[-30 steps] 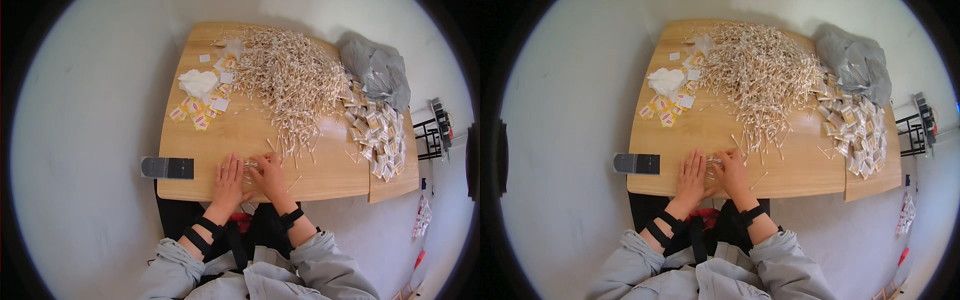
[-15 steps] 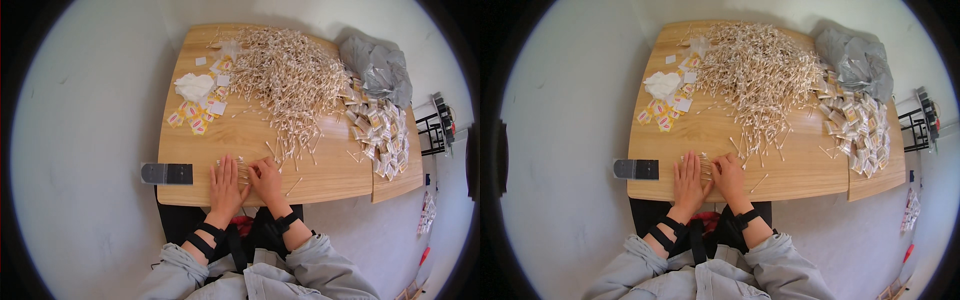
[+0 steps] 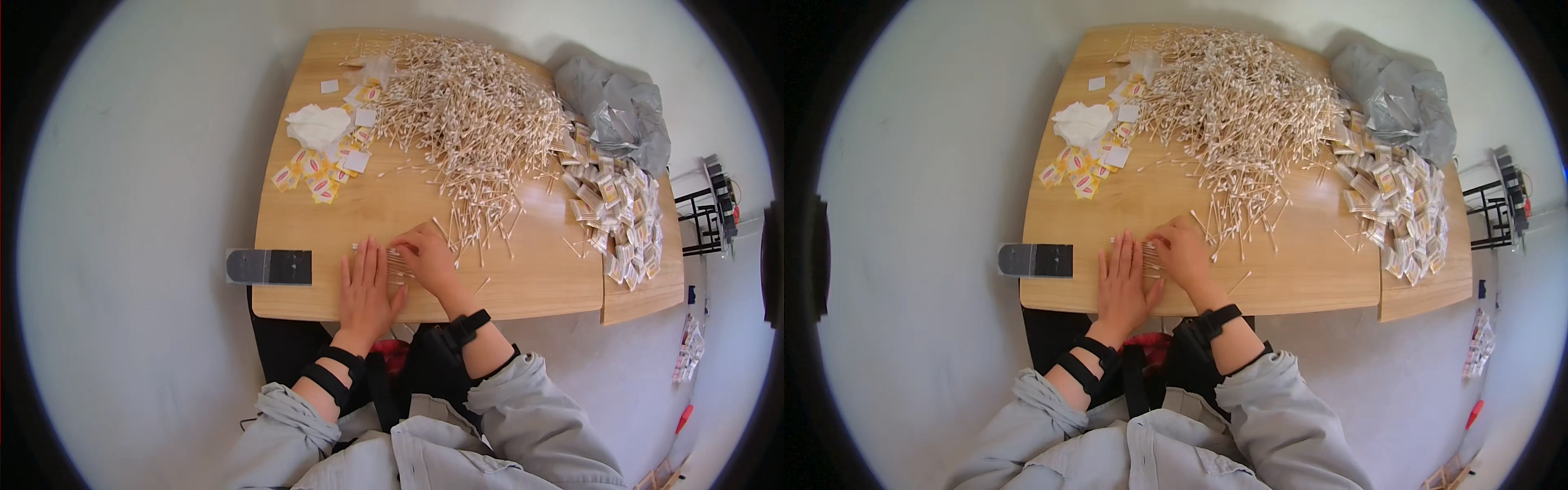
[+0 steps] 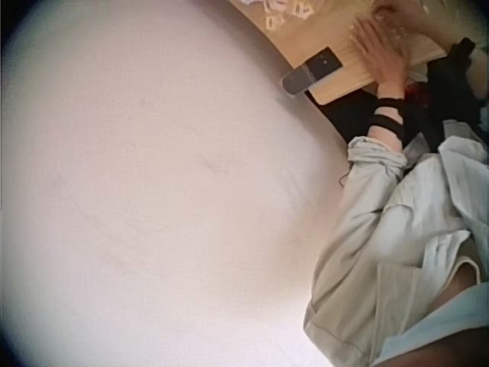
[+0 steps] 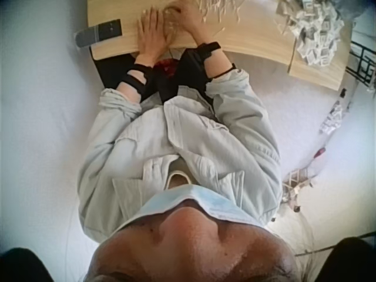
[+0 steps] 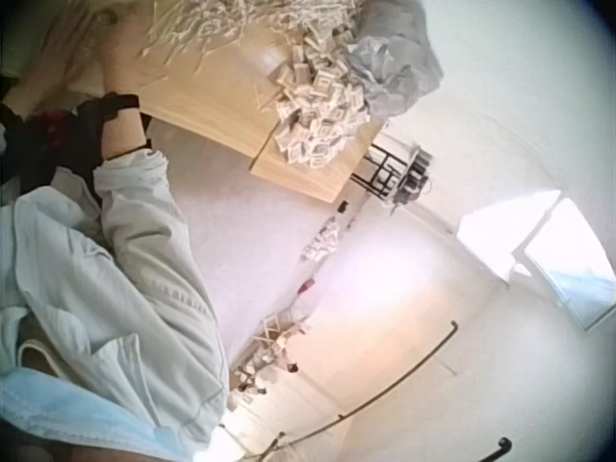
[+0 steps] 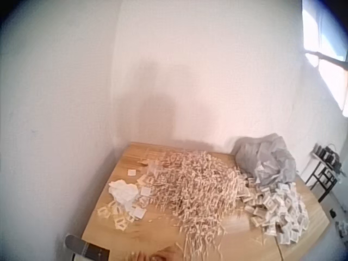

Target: Packing cotton swabs into small plastic bags and sealing them.

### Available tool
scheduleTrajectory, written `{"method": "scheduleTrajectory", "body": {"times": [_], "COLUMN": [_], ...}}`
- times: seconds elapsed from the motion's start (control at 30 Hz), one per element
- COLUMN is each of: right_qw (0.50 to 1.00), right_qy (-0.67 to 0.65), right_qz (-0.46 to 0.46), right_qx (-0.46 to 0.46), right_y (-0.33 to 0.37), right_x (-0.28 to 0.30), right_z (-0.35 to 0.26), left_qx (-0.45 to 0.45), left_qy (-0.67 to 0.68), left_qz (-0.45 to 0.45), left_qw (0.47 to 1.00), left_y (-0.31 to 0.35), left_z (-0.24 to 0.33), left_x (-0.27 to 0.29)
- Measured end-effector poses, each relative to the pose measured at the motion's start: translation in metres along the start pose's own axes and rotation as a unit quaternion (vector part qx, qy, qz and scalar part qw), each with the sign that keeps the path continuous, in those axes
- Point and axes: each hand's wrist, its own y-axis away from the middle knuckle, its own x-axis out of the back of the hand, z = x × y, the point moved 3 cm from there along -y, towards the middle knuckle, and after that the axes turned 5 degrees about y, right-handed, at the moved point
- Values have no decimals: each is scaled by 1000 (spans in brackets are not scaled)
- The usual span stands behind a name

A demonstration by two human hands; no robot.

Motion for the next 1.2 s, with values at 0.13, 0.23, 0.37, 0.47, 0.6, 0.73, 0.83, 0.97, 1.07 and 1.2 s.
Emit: {"method": "scheduleTrajectory", "body": {"times": [0.13, 0.23, 0.37, 0.47, 0.6, 0.73, 0.83, 0.97, 1.07, 1.2], "right_qw": [992, 993, 995, 995, 993, 993, 994, 995, 997, 995], "right_qy": [-72, -47, -28, 9, -3, -11, 27, -42, -22, -29], "right_qz": [81, 87, 85, 92, 97, 112, 101, 75, 80, 91], "right_qx": [-60, -62, -51, -29, -72, -43, -40, -47, -3, -28], "right_y": [29, 49, 51, 49, 47, 41, 39, 43, 47, 47], "right_x": [7, 8, 4, -1, -1, -3, -3, 6, 10, 6], "right_z": [10, -1, -6, -6, -9, 1, 3, -2, -4, -1], "left_qx": [-9, -8, -9, -18, -17, -20, -14, -18, -13, -14], "left_qy": [12, 5, -3, -12, -3, 3, 6, 11, 8, 18], "left_qz": [33, 41, 38, 41, 38, 45, 33, 46, 43, 30], "left_qw": [999, 999, 999, 999, 999, 999, 999, 999, 999, 999], "left_y": [-4, -2, -2, -2, -1, -3, -3, -2, -1, -3], "left_z": [1, -1, -2, 0, -3, -1, 0, -2, -1, 0], "left_x": [1, -3, -4, -5, -5, -3, -3, -3, -2, -2]}}
